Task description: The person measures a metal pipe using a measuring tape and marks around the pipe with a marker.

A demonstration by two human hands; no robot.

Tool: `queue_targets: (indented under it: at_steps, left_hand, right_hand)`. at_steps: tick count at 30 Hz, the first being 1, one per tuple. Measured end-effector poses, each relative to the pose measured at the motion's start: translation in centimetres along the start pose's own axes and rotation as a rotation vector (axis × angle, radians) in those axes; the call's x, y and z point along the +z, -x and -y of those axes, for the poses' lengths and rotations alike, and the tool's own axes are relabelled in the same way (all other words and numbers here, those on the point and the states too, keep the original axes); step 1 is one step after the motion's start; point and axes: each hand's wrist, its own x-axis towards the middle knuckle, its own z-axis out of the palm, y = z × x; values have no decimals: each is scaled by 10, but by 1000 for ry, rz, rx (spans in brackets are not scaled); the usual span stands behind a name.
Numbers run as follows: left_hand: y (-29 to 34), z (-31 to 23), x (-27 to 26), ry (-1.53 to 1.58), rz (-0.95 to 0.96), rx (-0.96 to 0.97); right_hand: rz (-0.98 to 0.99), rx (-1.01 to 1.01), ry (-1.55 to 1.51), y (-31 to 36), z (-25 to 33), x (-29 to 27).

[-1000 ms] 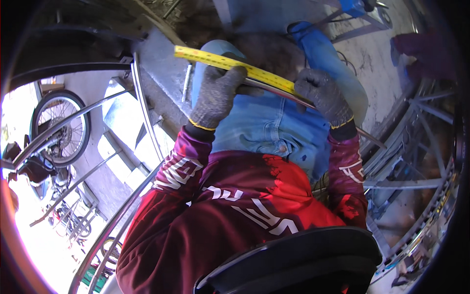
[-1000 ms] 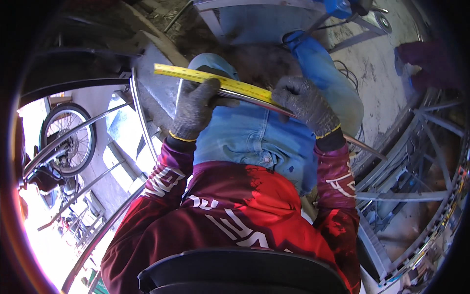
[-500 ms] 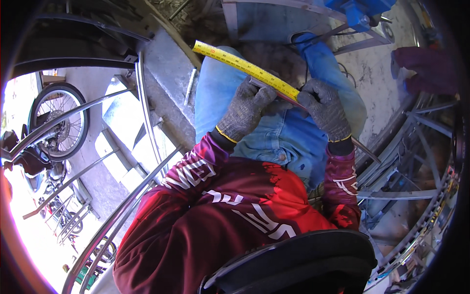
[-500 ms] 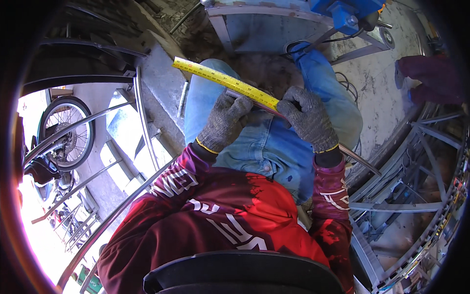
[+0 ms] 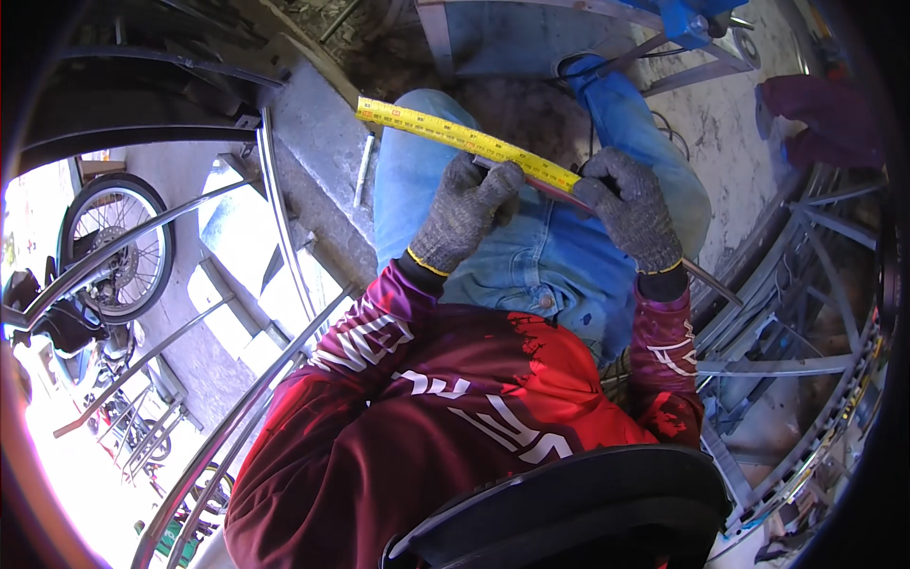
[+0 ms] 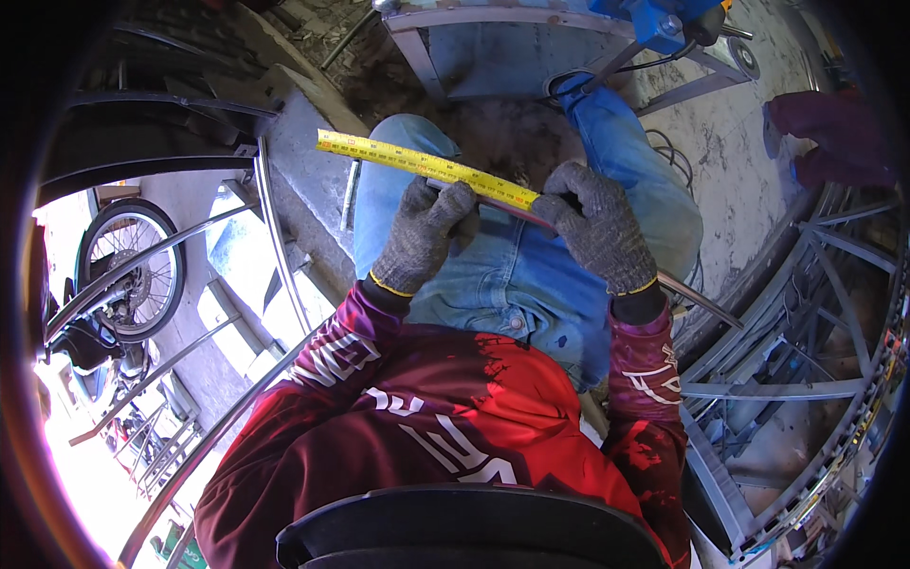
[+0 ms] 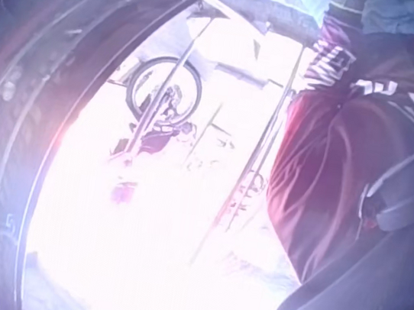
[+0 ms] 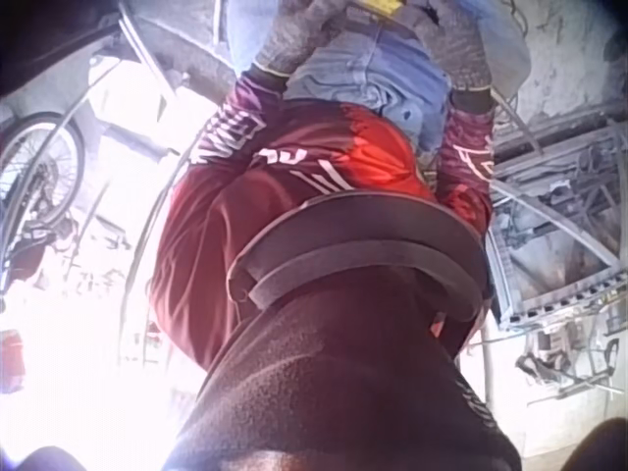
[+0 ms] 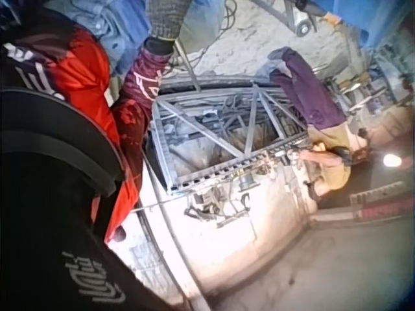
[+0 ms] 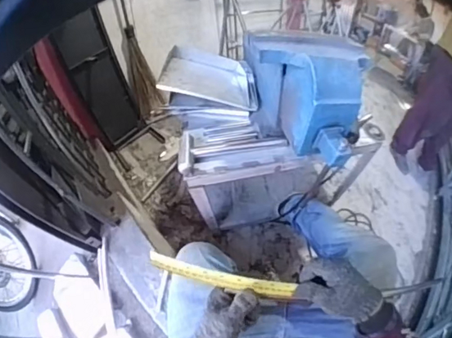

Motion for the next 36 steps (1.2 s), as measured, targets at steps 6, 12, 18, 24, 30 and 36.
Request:
queue_targets:
  at_steps: [6,12,18,24,30,36]
  left_hand:
    - [1,-2,9,157,-49,29]
    - [0,-3,6,117,-33,23]
    - [0,-2,6,160,-43,8]
    - [3,-7,6,81,-21,-1]
    - [6,-10,4,42,-32,-15]
    - [5,-7,8,137,-16,28]
  right_hand:
    - [147,32,55,-13,26,-6]
    - [372,7,252,-35,27,-1]
    - [475,137,168,-40,39,2]
    - [499,-65,449,-39,26,-3]
    - [281,-710,671,-32,-5,6]
    - [393,-687,772,-30,-9,2]
